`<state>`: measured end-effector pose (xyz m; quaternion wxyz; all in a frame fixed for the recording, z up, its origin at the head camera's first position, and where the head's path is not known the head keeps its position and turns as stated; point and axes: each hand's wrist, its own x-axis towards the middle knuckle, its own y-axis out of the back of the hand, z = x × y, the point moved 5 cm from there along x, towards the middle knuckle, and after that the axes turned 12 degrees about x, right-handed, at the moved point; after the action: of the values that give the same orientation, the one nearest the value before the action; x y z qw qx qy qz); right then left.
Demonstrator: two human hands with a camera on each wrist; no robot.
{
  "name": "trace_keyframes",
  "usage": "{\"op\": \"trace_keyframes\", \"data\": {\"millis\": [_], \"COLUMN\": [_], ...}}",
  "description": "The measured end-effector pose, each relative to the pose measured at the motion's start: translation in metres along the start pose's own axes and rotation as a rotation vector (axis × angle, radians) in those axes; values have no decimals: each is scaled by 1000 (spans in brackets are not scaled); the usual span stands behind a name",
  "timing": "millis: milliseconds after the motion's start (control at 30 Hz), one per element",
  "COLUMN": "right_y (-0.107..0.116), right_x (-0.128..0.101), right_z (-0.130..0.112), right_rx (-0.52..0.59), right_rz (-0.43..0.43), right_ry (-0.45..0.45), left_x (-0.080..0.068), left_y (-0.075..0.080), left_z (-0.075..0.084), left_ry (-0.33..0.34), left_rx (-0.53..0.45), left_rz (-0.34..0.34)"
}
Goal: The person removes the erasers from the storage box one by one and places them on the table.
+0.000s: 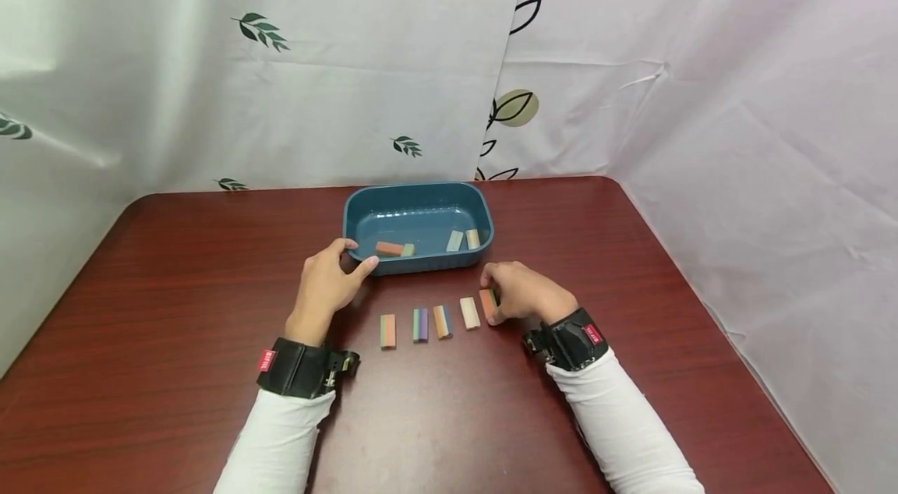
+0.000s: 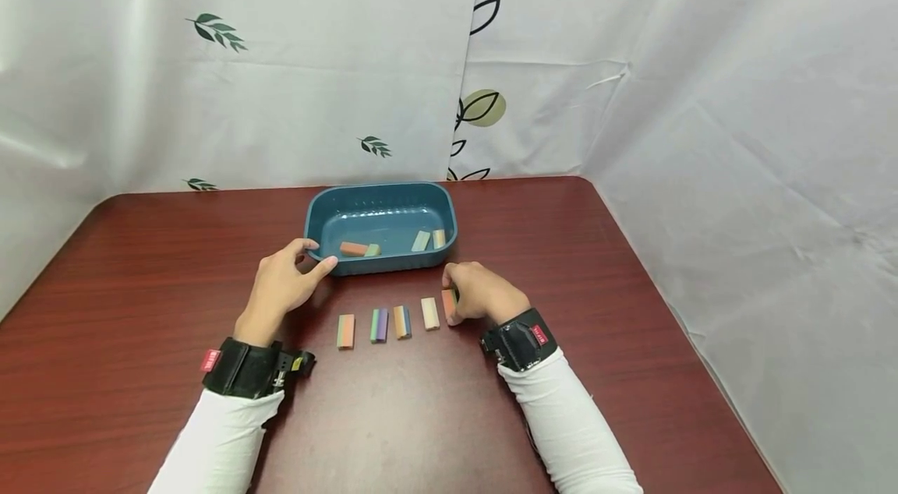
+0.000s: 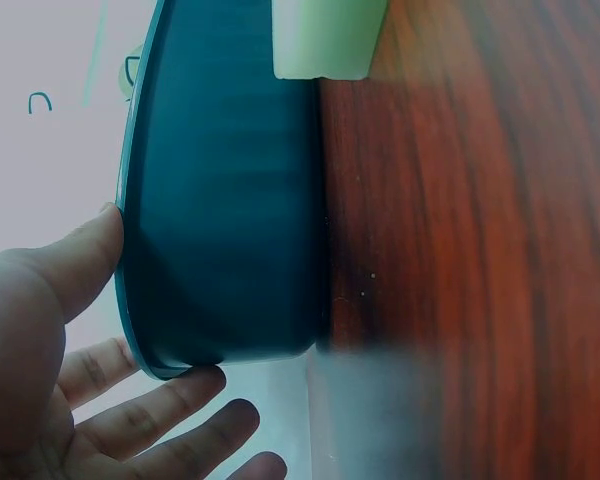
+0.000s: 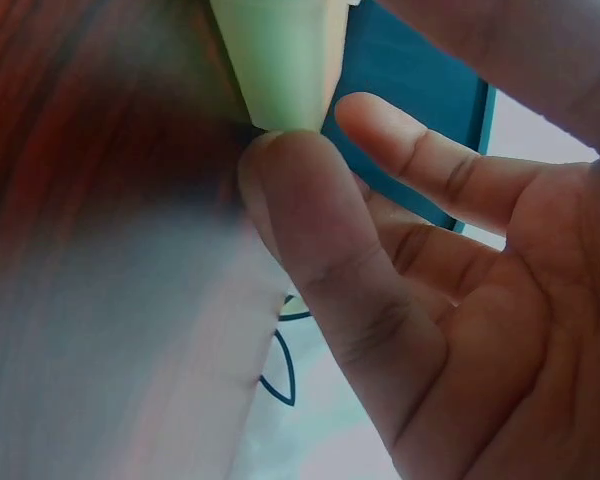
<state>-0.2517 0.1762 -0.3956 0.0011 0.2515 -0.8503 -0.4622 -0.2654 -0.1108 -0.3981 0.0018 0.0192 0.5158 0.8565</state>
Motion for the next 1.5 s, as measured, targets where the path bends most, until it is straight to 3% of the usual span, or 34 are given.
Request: {"op": "trace_keyframes", "data": {"millis": [400, 733, 900, 1233, 1500], "right_y": [11, 27, 39, 48, 51], "right_x": [-1, 1, 11, 46, 72], "right_z": [-6, -21, -28, -41, -43], "right_rx": [22, 68, 50, -26, -107], "right_rz": [30, 154, 166, 141, 18], "right_ry": [81, 191, 218, 227, 103], "left_x": [1, -1, -1, -5, -3], "left_y": [1, -2, -1, 2, 1], "left_z": [0, -1, 0, -4, -2], "left_ry": [4, 8, 13, 1, -3], "left_rx": [-12, -5, -8, -7, -18], "left_rz": [6, 2, 3, 10, 10]}}
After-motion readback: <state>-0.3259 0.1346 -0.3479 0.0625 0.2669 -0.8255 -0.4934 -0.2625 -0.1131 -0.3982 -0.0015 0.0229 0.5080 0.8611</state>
